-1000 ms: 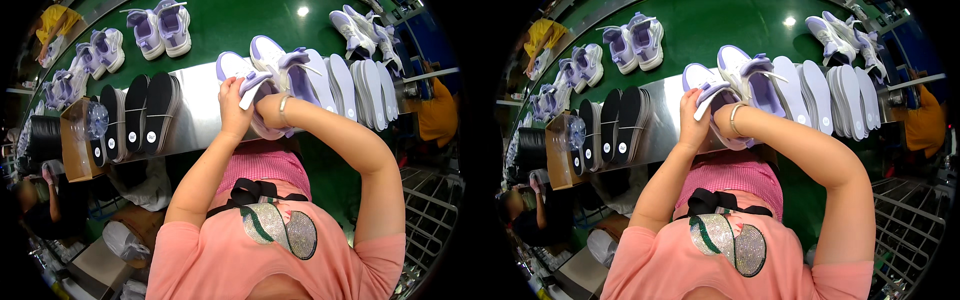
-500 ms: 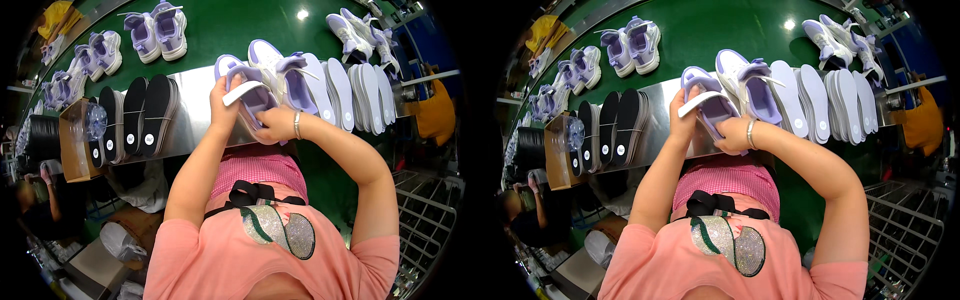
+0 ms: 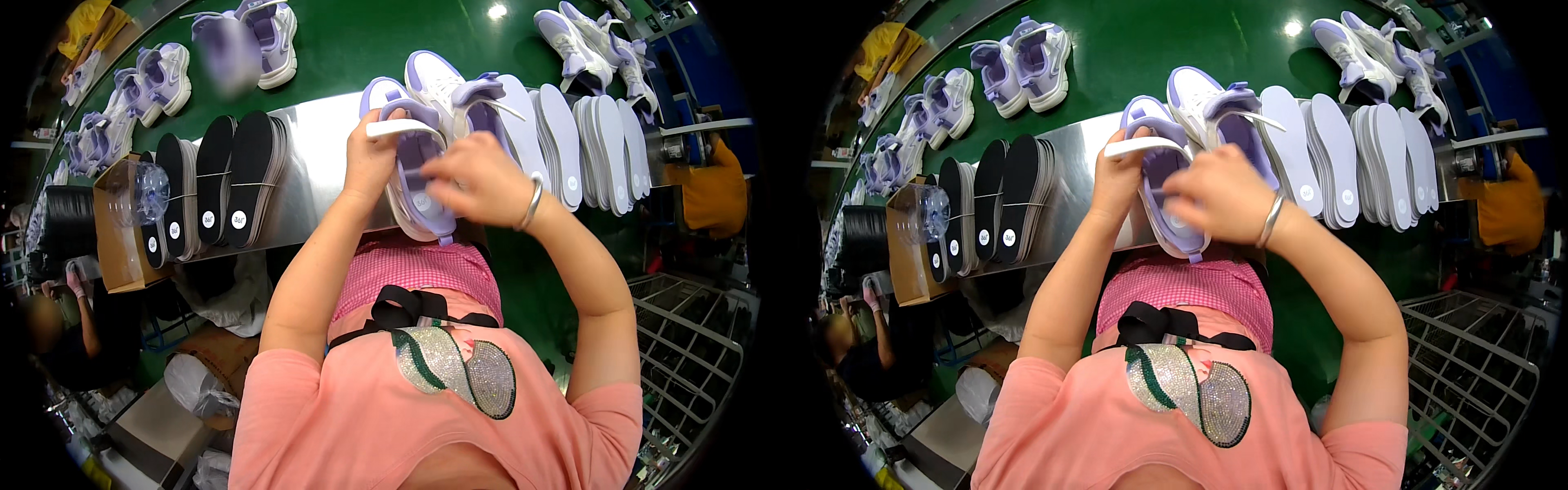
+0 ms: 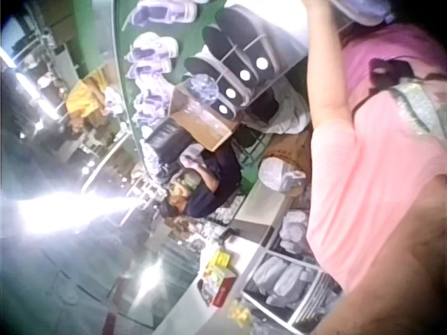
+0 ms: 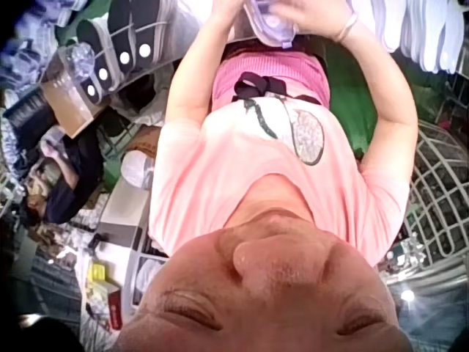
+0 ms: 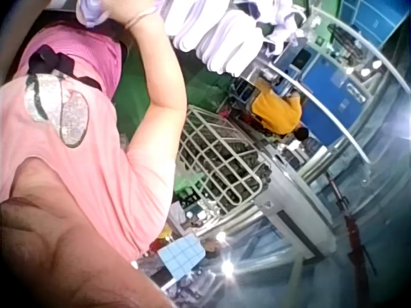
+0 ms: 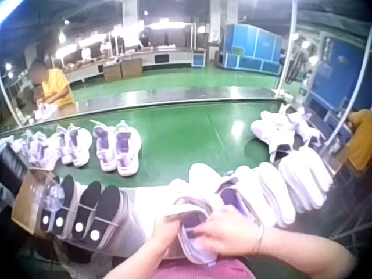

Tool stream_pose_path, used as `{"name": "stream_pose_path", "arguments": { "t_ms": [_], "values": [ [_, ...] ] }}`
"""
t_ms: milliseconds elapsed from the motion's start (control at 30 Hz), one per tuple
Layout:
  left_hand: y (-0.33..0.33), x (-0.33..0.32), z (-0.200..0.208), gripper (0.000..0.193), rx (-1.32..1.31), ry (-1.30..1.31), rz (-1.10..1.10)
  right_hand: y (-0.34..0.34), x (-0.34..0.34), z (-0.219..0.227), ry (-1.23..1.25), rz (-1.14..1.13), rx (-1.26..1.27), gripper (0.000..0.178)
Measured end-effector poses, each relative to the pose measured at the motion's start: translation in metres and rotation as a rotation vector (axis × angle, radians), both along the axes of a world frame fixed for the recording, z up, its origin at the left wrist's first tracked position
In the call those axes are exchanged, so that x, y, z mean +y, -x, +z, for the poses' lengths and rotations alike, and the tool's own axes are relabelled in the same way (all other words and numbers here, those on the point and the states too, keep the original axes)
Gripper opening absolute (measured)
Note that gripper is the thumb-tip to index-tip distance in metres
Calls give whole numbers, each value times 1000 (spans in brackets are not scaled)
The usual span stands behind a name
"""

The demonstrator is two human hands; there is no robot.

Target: The person inserts white insoles into a sequence of purple and white shoes on a conveyor belt. The person picks up a shoe from the belt, places a white insole inside the shoe by hand, and then places the shoe back onto the conveyor belt before picking up the next shoe.

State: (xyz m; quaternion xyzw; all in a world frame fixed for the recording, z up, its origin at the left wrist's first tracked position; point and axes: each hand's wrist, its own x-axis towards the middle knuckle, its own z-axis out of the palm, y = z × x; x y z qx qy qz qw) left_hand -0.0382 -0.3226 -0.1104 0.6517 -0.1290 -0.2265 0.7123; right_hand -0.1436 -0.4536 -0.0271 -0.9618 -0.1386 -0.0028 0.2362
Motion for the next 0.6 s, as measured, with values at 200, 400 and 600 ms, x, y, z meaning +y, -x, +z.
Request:
{"name": "stream_pose_path", "arguments": {
  "t_ms": [200, 400, 600],
  "values": [
    [7, -3, 7, 21, -1, 6, -14, -6, 36, -18, 251, 128, 841, 29],
    [7, 8, 2, 30, -298, -127, -101, -4, 36, -21, 230, 125, 827, 33],
    [-54, 31, 32, 36, -213, -179, -145, 29, 8, 9, -121, -14, -155, 39]
  ]
}}
